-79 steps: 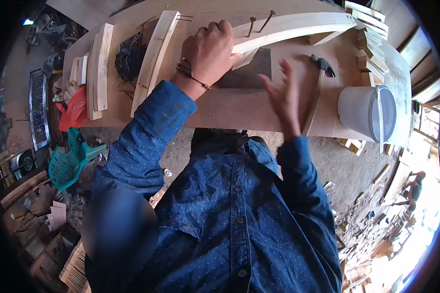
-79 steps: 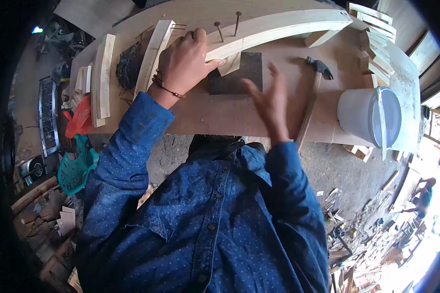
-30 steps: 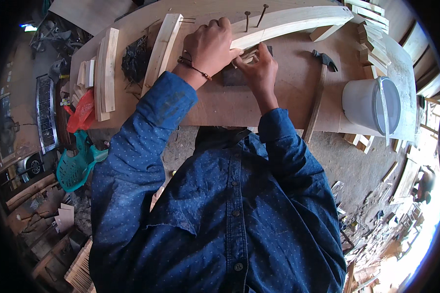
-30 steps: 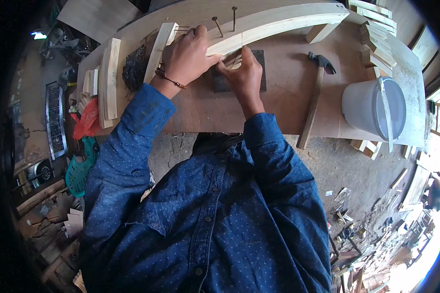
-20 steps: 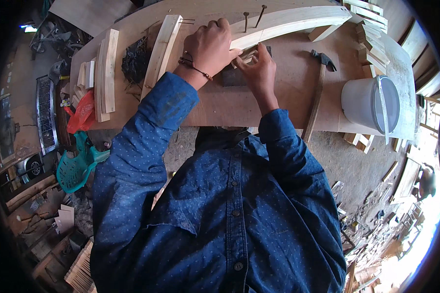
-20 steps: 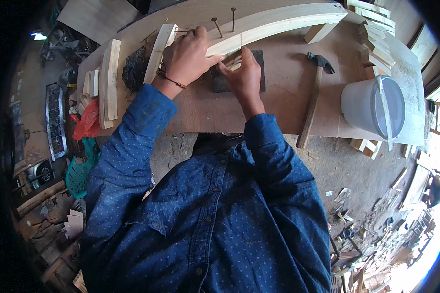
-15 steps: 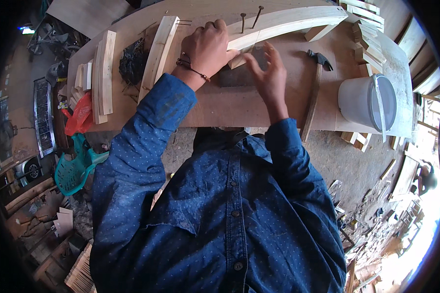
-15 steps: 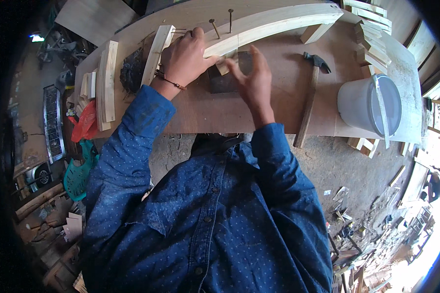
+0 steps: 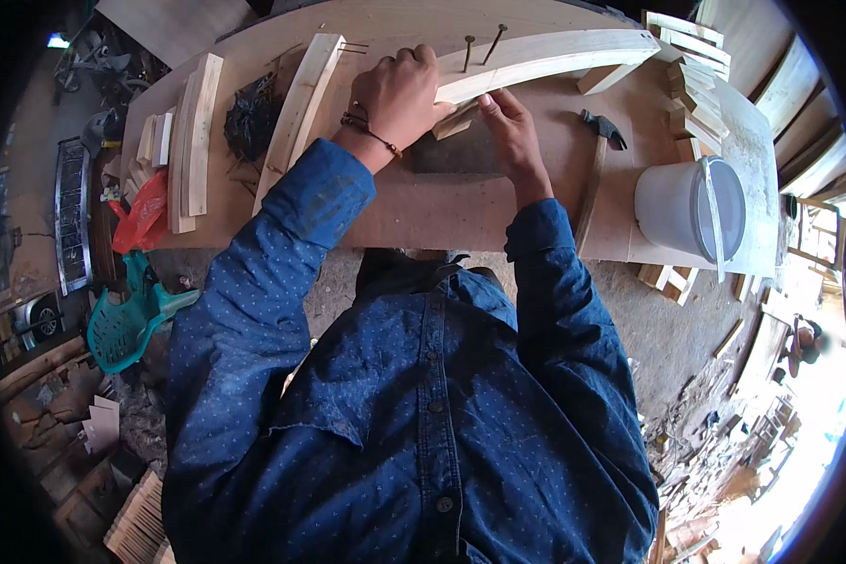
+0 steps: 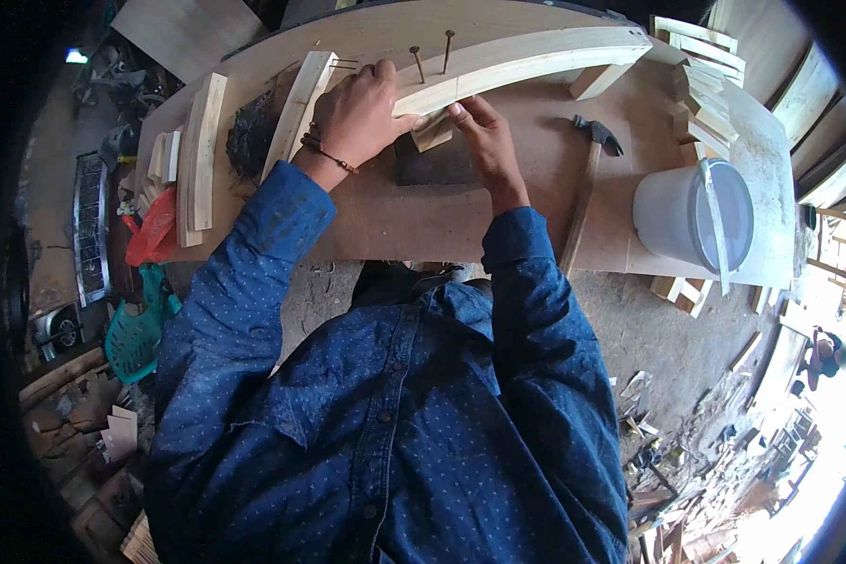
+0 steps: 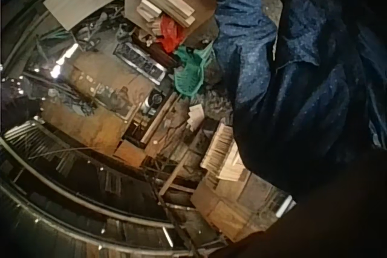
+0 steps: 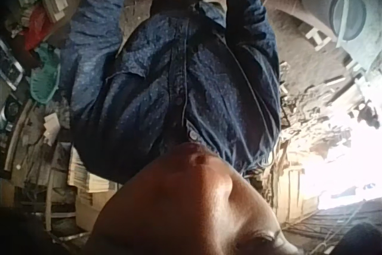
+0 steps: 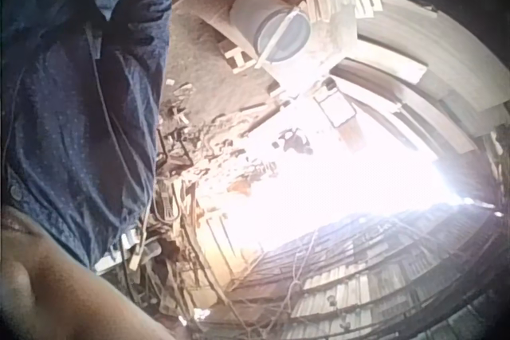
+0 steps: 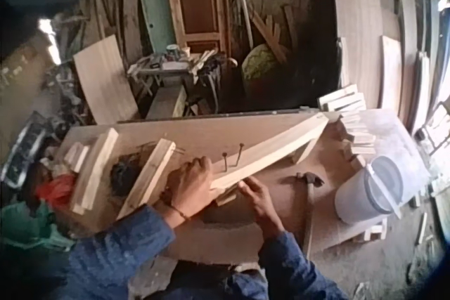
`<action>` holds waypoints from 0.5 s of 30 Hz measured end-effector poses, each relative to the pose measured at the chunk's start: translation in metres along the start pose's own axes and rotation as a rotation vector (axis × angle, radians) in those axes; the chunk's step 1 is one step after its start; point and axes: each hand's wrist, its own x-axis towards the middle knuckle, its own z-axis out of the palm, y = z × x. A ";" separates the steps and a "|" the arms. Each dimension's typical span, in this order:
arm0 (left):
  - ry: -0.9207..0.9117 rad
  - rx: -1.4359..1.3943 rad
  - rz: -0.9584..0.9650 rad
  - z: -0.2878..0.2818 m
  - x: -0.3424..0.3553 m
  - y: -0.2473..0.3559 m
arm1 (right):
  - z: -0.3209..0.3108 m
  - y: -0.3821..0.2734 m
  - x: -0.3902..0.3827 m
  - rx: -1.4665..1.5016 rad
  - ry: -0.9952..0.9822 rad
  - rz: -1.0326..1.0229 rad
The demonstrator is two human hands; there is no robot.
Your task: Assembling a wooden frame by hammering nails into curved and straight wooden pieces.
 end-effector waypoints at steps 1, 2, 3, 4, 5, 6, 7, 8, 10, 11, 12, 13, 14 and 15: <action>-0.003 -0.002 -0.001 0.002 0.000 -0.001 | -0.001 0.002 0.001 0.032 0.002 0.008; -0.005 -0.003 0.001 0.004 0.001 -0.002 | -0.002 0.004 0.002 0.036 -0.008 0.015; 0.000 -0.002 0.003 0.006 0.001 -0.003 | -0.002 0.006 0.003 0.041 -0.017 0.019; 0.006 0.001 0.008 0.007 0.002 -0.004 | -0.003 0.008 0.004 0.046 -0.025 0.024; 0.012 0.002 0.015 0.009 0.002 -0.004 | -0.004 0.009 0.004 0.050 -0.021 0.048; 0.017 0.002 0.016 0.010 0.002 -0.005 | -0.005 0.010 0.005 0.052 -0.016 0.071; 0.022 0.002 0.017 0.011 0.003 -0.005 | -0.005 0.011 0.005 0.054 -0.012 0.094; 0.023 0.009 0.021 0.012 0.003 -0.006 | -0.006 0.011 0.005 0.081 -0.015 0.112; 0.015 0.000 0.026 0.012 0.002 -0.007 | -0.007 0.010 0.006 0.146 -0.028 0.141; 0.009 -0.001 0.029 0.012 0.002 -0.007 | -0.007 0.009 0.006 0.158 -0.029 0.150; 0.019 0.003 0.032 0.012 0.002 -0.007 | -0.007 0.008 0.006 0.181 -0.037 0.152; 0.028 0.006 0.033 0.011 0.002 -0.006 | -0.008 0.007 0.006 0.213 -0.061 0.146; 0.036 0.010 0.034 0.011 0.002 -0.006 | -0.008 0.006 0.006 0.210 -0.048 0.161; 0.022 0.011 0.025 0.010 0.002 -0.006 | -0.008 0.005 0.006 0.216 -0.051 0.168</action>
